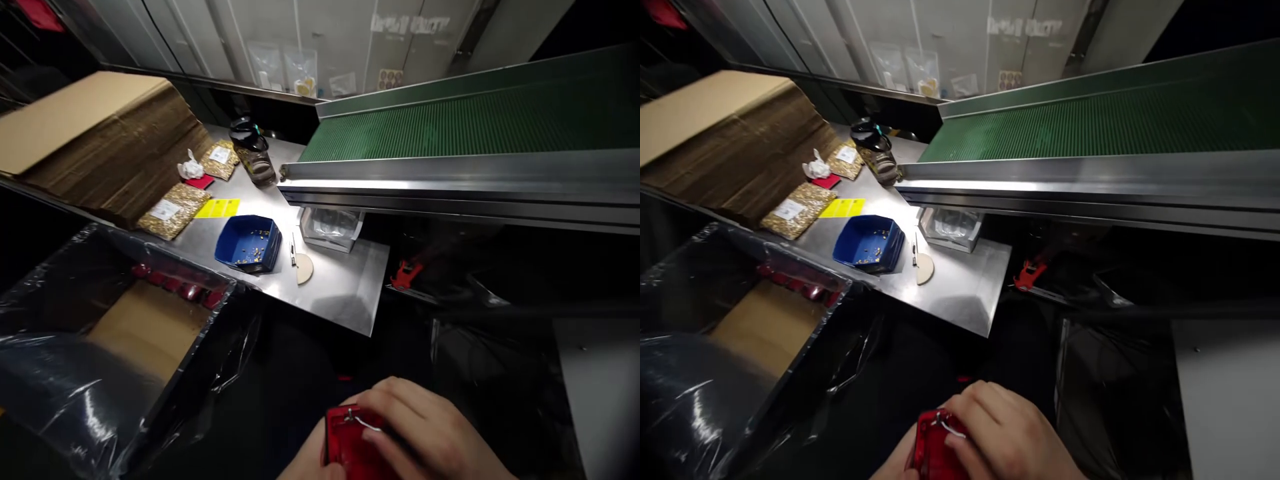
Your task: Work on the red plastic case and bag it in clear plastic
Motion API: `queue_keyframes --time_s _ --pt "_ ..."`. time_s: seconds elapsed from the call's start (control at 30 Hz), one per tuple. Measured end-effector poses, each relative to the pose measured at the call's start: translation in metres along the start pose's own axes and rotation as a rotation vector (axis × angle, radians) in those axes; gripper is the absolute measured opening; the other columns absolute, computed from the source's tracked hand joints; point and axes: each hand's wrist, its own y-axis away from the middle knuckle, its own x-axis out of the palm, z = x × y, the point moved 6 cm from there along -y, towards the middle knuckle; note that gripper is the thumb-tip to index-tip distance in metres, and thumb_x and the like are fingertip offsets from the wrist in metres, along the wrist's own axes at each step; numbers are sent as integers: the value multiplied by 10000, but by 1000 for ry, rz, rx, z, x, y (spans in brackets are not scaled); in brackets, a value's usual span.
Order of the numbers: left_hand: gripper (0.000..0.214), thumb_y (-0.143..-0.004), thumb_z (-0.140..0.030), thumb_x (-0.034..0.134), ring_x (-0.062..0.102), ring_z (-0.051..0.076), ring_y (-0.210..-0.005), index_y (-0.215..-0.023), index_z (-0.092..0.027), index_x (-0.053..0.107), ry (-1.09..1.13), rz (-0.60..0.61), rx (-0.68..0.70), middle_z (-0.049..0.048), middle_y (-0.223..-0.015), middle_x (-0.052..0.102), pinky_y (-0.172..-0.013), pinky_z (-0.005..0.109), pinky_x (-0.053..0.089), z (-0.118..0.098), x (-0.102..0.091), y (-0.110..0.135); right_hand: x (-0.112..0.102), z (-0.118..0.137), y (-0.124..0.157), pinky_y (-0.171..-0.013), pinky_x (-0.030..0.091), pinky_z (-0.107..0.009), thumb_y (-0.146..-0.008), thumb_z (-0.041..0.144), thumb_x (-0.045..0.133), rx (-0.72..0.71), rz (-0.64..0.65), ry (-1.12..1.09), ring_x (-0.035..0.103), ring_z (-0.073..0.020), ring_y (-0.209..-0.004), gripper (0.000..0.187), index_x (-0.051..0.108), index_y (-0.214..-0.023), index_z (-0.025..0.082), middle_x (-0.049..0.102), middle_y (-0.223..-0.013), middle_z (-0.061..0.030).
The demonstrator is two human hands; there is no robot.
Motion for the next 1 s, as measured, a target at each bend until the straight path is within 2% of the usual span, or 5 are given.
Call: queue_keyframes --time_s 0.2,0.33,0.5,0.67,1.0 --pt "914 -813 -629 748 442 411 -1403 -1530 -140 459 -44 -20 14 220 -1507 451 -1195 554 299 2 -1 2 13 9 6 -690 521 -284 -1019 182 481 -152 -286 209 627 -139 -792 174 601 -1144 169 669 -950 -17" --pt "1003 -792 -662 758 364 432 -1465 -1605 -218 373 -81 -35 12 186 -1577 385 -1236 531 222 3 0 1 17 11 7 -544 452 -312 -986 189 513 -96 -368 252 565 -150 -636 111 595 -1059 173 619 -798 -16" --pt "1043 -773 -617 794 283 412 -1517 -1628 -237 334 -116 -47 42 173 -1622 326 -1266 500 177 -3 4 -4 26 9 14 -626 517 -288 -952 158 548 -17 -404 161 615 -153 -731 144 618 -1076 175 670 -894 -29" --pt "907 -813 -503 808 440 342 -1444 -1596 -355 375 48 10 38 141 -1601 370 -1220 487 296 -2 9 -4 32 5 14 -690 548 -279 -977 153 525 12 -382 119 610 -152 -746 168 617 -1116 180 666 -916 -31" --pt "800 -869 -476 767 480 357 -1399 -1554 -217 446 151 62 41 194 -1516 456 -1179 536 357 -1 9 -5 -6 4 12 -856 534 -291 -972 51 539 -79 -265 6 615 -144 -973 281 587 -1226 161 669 -1103 -59"
